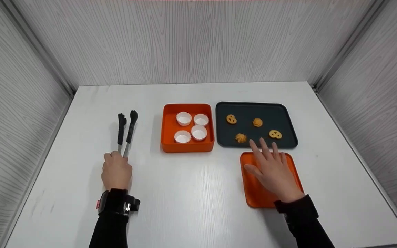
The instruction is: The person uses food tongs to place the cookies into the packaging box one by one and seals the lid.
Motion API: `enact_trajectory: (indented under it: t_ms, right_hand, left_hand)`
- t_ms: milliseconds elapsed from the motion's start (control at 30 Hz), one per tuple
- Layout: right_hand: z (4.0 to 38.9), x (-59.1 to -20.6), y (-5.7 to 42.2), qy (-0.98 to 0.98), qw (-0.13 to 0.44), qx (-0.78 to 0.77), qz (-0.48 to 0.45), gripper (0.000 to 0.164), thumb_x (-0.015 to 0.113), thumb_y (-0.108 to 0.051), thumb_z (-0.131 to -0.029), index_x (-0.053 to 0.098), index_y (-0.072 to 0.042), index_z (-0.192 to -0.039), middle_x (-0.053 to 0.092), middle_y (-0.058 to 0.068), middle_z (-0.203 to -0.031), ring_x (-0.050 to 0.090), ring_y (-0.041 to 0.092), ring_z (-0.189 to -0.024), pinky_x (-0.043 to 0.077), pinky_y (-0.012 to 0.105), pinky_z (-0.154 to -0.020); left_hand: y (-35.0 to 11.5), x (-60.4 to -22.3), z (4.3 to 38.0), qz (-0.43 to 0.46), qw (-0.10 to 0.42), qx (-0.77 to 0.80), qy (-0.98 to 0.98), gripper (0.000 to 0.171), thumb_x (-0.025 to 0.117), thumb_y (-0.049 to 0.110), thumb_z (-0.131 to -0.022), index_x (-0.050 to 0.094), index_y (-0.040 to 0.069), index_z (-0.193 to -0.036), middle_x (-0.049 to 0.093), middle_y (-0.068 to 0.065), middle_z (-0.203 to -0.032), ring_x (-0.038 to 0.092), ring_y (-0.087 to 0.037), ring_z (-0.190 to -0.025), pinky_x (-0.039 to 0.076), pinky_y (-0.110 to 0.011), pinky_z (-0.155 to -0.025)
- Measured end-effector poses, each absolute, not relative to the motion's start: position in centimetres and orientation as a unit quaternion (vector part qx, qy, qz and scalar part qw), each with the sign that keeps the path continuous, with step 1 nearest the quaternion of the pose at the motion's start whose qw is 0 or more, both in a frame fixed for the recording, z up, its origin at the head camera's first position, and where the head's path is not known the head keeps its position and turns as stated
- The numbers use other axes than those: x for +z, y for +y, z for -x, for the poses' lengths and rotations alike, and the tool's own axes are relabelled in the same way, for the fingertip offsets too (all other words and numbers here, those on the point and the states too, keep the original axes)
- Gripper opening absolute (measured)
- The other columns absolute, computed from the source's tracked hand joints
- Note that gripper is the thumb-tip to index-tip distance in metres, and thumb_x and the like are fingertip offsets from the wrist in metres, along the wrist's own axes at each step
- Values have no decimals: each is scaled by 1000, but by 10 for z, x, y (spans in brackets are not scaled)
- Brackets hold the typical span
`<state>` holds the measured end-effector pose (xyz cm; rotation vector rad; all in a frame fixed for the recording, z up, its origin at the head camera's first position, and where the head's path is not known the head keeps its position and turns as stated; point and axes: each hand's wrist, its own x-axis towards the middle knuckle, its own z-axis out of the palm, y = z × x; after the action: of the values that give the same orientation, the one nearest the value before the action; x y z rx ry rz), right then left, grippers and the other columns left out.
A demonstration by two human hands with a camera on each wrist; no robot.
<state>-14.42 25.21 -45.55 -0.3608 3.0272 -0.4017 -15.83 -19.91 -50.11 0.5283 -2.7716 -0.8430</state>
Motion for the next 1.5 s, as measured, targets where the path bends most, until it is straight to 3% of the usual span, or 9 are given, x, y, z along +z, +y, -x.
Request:
enact_trajectory:
  t_ms: [200, 367, 567, 800, 1100, 1333, 1500]
  right_hand:
    - [142, -453, 249, 980, 33, -148, 125, 83, 56, -50, -102, 13, -21, -166, 12, 20, -170, 8, 51, -153, 14, 68, -121]
    - [142, -449, 242, 975, 34, -183, 122, 84, 55, -51, -102, 10, -20, -166, 12, 15, -171, 10, 43, -156, 21, 62, -122]
    - [140, -442, 231, 963, 24, -243, 118, 86, 57, -49, -103, 7, -18, -166, 19, 11, -170, 20, 33, -156, 35, 54, -118]
    - [138, -434, 214, 941, 28, -315, 122, 86, 58, -49, -102, 8, -22, -166, 26, 8, -168, 39, 32, -148, 38, 51, -117]
    - [138, -433, 198, 892, 49, -420, 160, 74, 56, -41, -105, 21, -13, -164, 41, 8, -161, 41, 29, -147, 36, 53, -118]
    - [138, -433, 189, 851, 70, -489, 179, 63, 51, -32, -109, 27, -10, -162, 44, 12, -158, 41, 29, -147, 39, 52, -116]
    - [137, -434, 186, 834, 76, -528, 138, 59, 54, -36, -107, 39, -8, -158, 50, 11, -155, 46, 28, -143, 39, 53, -116]
  left_hand:
    - [-187, -480, 159, -187, 103, -347, -913, 39, 55, 12, -104, 53, -14, -133, 55, -30, -114, 63, -50, -101, 54, -59, -78]
    - [-166, -461, 158, -145, 127, -415, -889, 44, 58, 14, -104, 51, -11, -139, 57, -26, -114, 61, -41, -98, 50, -49, -79]
    - [-131, -445, 152, -85, 117, -494, -857, 44, 61, 17, -104, 52, -4, -141, 59, -17, -118, 58, -27, -89, 48, -35, -74]
    - [-84, -437, 142, -11, 86, -609, -788, 40, 66, 16, -101, 58, 4, -138, 63, -10, -113, 59, -23, -89, 50, -34, -76]
    - [-33, -443, 133, 64, 17, -669, -741, 41, 65, 21, -102, 58, 4, -138, 65, -10, -113, 62, -20, -90, 53, -31, -82]
    - [-7, -451, 126, 90, -37, -693, -715, 41, 65, 19, -102, 57, 3, -139, 62, -10, -112, 64, -17, -86, 54, -26, -75]
    - [4, -456, 121, 99, -48, -696, -709, 35, 66, 19, -101, 62, 9, -135, 63, -7, -109, 65, -16, -84, 55, -26, -72]
